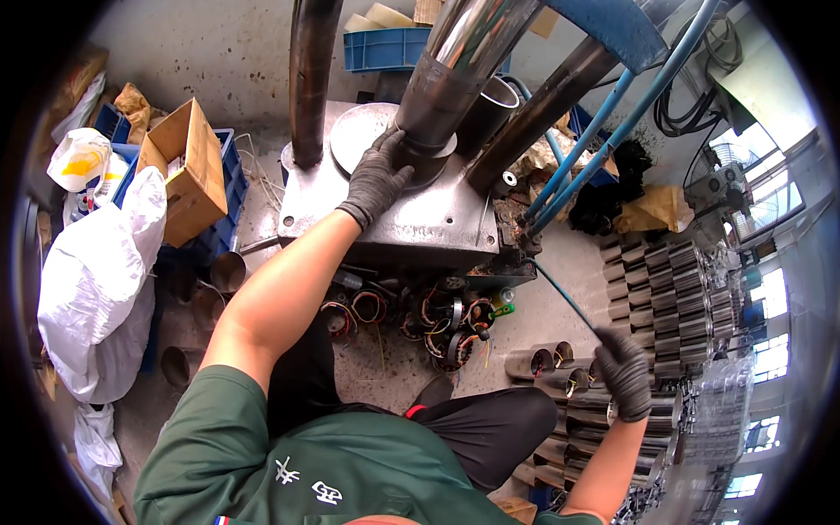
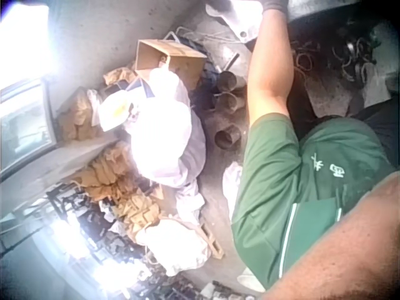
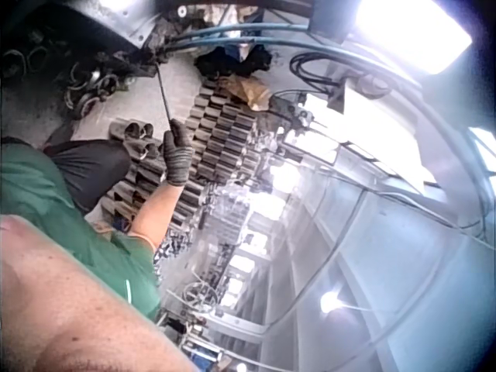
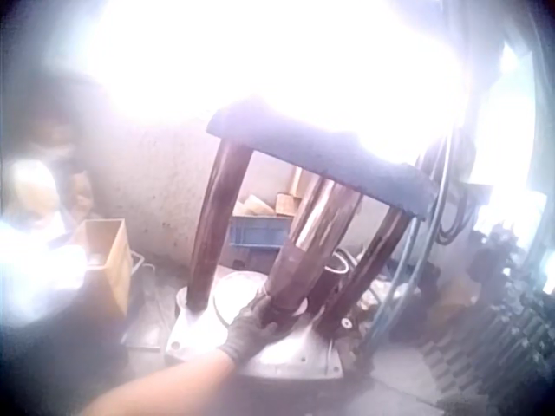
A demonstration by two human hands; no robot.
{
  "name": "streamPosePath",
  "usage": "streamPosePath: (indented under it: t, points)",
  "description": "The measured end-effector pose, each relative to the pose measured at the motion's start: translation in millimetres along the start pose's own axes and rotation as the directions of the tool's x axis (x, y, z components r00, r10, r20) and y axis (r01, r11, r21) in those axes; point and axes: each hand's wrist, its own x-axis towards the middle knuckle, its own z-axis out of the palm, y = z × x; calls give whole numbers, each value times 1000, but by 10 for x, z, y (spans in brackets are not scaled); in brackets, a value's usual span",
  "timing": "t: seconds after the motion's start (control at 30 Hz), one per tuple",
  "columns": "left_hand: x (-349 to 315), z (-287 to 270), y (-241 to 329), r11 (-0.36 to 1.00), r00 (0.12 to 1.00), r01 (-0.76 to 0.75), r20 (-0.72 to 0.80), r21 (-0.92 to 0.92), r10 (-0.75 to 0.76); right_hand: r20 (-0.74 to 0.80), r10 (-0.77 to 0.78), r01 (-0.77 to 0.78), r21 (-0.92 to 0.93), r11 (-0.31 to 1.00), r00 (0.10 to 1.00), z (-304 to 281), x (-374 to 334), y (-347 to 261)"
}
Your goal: The person assembles motor parts by inserting a copper-wired stator into a cylindrical metal housing, using a hydraulic press to secure the components, and then organizes the finished units.
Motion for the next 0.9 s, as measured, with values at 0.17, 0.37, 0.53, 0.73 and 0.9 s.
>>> streamPosePath:
  t: [0.17,0.37,0.53,0.73,0.9]
  points:
    - [-27,-29,77,999,1000,19,11,30,-19,-460,-460,346,-312,885,760,-357,1078,-102]
    - [-20,-35,92,999,999,20,48,37,-21,-534,-296,145,-307,941,792,-664,1616,-28]
    - [-15,-41,36,999,999,1,38,46,-3,-128,-649,350,-755,554,750,-509,1055,188]
    - [-9,-30,62,999,999,-29,20,35,28,326,89,-64,-87,994,941,214,-309,102]
    - [1,-17,33,1000,1000,-18,8,25,18,351,214,-212,-44,976,911,205,-306,54]
